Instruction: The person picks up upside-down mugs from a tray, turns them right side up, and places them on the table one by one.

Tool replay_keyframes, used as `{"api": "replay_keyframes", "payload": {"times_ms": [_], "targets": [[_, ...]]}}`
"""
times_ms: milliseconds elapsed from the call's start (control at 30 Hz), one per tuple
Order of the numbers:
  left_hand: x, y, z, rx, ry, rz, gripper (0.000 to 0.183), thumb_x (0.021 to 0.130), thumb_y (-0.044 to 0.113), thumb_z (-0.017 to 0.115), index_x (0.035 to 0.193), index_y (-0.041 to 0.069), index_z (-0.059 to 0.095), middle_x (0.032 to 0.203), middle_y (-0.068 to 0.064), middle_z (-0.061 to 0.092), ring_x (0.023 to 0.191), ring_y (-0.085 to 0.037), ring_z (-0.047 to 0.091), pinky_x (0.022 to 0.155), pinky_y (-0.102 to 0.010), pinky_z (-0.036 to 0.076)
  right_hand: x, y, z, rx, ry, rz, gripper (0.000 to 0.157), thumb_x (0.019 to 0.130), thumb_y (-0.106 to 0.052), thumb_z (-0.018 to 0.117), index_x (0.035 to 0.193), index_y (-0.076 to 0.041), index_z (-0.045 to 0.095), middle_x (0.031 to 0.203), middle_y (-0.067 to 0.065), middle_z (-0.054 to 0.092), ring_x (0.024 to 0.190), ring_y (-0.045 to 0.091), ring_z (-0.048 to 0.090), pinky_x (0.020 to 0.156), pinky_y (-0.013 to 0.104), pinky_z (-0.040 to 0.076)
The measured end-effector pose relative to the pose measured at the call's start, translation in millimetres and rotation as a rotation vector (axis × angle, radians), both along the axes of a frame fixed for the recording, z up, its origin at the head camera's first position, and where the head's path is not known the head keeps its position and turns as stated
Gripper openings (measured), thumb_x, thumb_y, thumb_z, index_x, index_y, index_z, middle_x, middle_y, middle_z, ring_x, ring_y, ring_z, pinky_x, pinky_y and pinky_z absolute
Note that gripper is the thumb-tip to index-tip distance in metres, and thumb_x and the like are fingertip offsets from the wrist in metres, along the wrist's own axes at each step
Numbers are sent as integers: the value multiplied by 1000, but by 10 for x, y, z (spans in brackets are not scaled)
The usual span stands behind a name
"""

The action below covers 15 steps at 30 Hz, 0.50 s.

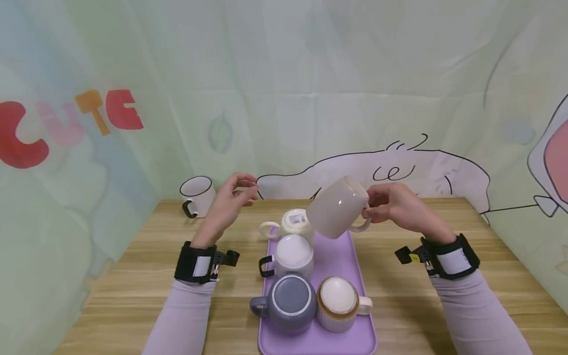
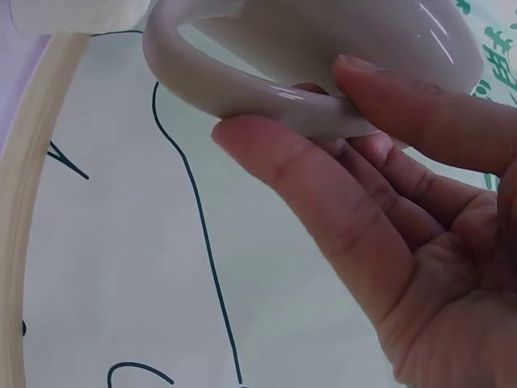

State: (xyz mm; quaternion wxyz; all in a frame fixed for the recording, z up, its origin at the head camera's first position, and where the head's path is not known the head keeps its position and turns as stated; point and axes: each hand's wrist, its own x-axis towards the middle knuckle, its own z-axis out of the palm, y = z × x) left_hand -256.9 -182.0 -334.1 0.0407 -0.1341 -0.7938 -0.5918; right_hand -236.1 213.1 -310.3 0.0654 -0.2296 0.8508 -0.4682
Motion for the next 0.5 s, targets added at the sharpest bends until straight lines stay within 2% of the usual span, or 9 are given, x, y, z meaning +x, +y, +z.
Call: {"api": "replay_keyframes", "payload": {"times_ms": [133, 300, 500], "targets": [[18, -6, -4, -21, 2, -1, 36, 108, 20, 59, 136, -1, 52, 126, -18, 58, 105, -30, 64, 95, -40, 58, -29, -49, -37, -23, -15, -7, 21, 91, 2, 77, 109, 6, 69, 96, 15, 73, 91, 28, 72, 78, 36, 64], [18, 12, -14, -27, -10, -28, 33, 108, 20, 59, 134, 1, 55, 125, -20, 59, 110, -39, 63, 98, -46, 57, -61, -129, -75, -70, 9, -14, 26, 92, 3, 76, 116, 8, 68, 102, 20, 73, 95, 31, 72, 79, 36, 64], [15, 49, -19, -67, -25, -84, 32, 108, 17, 57, 134, -1, 54, 124, -21, 59, 113, -43, 61, 99, -46, 56, -108, -208, -115, -132, 11, -26, 24, 92, 4, 75, 114, 9, 67, 102, 21, 74, 95, 32, 73, 79, 39, 64]]}}
